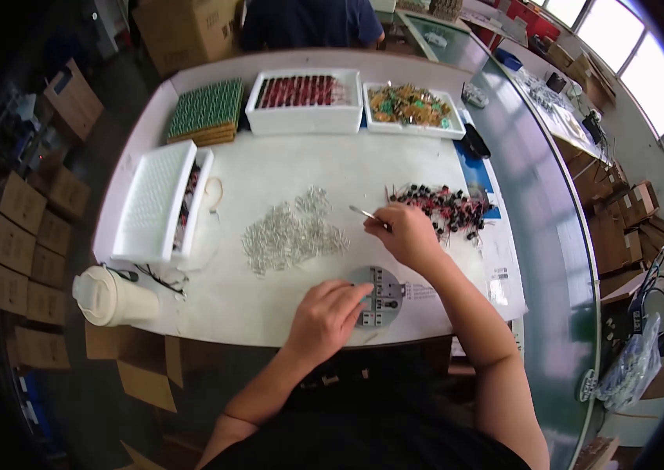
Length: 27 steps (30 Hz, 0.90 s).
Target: The worker is using tweezers to meticulously place small electronic components into a circular assembly fixture at a manufacturing station.
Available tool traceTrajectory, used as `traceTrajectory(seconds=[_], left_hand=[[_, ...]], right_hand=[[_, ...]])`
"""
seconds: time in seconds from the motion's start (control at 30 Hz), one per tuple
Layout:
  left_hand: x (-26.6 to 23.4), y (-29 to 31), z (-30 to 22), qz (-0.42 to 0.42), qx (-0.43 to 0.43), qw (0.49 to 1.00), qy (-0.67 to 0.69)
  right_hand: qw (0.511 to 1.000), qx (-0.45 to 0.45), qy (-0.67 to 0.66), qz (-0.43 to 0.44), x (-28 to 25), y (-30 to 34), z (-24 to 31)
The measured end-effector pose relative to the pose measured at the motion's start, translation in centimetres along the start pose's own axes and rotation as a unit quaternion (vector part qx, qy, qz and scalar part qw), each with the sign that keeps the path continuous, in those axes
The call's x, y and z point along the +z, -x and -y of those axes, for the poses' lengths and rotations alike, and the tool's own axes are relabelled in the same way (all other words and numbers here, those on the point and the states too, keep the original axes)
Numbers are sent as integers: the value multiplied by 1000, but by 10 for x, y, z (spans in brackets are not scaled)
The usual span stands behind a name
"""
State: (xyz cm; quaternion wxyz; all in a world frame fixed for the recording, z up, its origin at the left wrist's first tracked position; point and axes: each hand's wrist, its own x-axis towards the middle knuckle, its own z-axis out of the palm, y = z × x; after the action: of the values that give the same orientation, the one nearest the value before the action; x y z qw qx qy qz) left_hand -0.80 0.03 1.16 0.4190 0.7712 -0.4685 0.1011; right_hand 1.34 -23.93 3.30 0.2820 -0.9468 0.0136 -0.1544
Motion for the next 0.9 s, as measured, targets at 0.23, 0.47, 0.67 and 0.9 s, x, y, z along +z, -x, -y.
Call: traceTrajectory(seconds=[0.23,0.47,0.67,0.9], left_hand=[[7,-11,0,-6,-7,997,-76],[11,-19,4,-24,40,998,-52],[21,-15,-5,-27,6,998,-64],[0,-19,-2,-32,-64,997,20]], right_hand=[[996,80,-33,12,-16,-1,-2],[993,114,-12,19,-26,11,4],[992,86,-61,-61,-22,31,-6],[983,125,-136,-19,-38,38,-17]])
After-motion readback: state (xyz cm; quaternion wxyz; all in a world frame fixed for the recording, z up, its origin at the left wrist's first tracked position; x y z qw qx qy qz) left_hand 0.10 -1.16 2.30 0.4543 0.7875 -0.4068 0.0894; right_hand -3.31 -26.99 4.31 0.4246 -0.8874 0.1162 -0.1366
